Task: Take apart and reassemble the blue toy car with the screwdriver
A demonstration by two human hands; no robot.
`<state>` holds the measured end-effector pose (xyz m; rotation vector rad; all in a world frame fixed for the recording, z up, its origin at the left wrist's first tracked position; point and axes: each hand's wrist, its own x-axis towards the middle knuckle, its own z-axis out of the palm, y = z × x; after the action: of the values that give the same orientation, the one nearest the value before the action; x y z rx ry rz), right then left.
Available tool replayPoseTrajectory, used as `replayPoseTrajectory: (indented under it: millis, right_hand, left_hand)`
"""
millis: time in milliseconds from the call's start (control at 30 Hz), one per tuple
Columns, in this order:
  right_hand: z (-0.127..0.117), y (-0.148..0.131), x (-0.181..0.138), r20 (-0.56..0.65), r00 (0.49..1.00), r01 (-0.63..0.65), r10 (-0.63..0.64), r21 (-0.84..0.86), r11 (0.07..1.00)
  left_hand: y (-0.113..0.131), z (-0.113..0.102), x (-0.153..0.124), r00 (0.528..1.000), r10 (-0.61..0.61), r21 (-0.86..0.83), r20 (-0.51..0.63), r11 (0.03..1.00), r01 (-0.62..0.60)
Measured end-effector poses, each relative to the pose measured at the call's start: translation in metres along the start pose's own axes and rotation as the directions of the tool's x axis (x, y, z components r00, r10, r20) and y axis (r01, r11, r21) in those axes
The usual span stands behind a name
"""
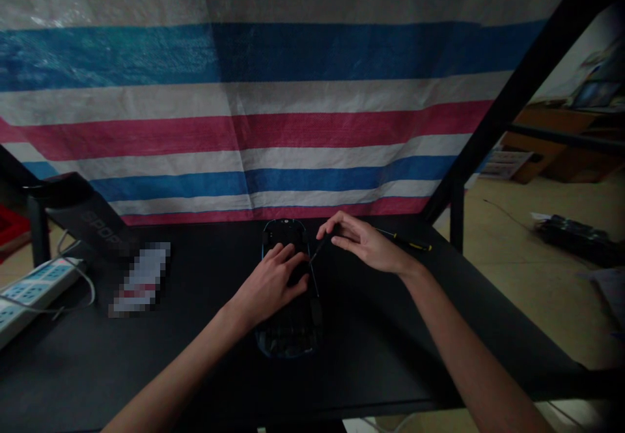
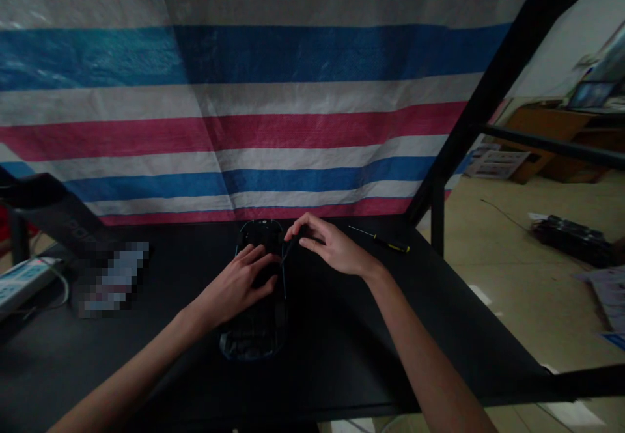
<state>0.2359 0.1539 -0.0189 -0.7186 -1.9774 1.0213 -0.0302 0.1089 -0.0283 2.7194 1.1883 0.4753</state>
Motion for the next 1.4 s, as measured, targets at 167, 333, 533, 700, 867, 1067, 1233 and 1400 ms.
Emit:
replayPoseTrajectory:
  millis: [167,333,533,700,867,1067,1233,1400]
  right_hand:
    - [-0.002,0.053,-0.009,-0.165,0.953,-0.226,0.256,0.182,0.957]
    - [0.016,0.081,-0.012,0.005,0.929,-0.364,0.369,0.186,0.913]
    - [0.029,0.086,-0.011,0.112,0.930,-0.366,0.351,0.184,0.912]
    - [0.029,0.092,-0.012,0.116,0.934,-0.355,0.338,0.184,0.916]
    - [0.030,0.095,-0.012,0.115,0.938,-0.343,0.326,0.186,0.921]
    - [0.030,0.099,-0.012,0.105,0.940,-0.339,0.324,0.178,0.924]
    - [0.031,0.099,-0.012,0.097,0.941,-0.336,0.324,0.164,0.928]
    - [0.032,0.098,-0.011,0.082,0.944,-0.330,0.321,0.164,0.930]
  left_hand:
    - [0.001,0.000,-0.001,1.000,0.011,0.022,-0.008,1.000,-0.011]
    - [-0.001,-0.001,0.004,1.000,-0.005,0.024,-0.002,1.000,0.005]
    - [0.003,-0.005,0.010,0.998,-0.013,0.064,0.056,0.998,0.010]
    - [0.002,-0.008,0.015,0.995,-0.015,0.051,0.096,0.999,0.010]
    - [-0.003,-0.014,0.025,0.983,-0.052,0.014,0.178,0.999,0.050]
    - [-0.012,-0.019,0.049,0.943,-0.028,0.003,0.333,1.000,0.028]
    - [-0.007,-0.028,0.063,0.896,0.014,0.038,0.444,0.999,-0.035]
    - [0.004,-0.036,0.068,0.873,0.051,0.167,0.485,0.975,-0.150]
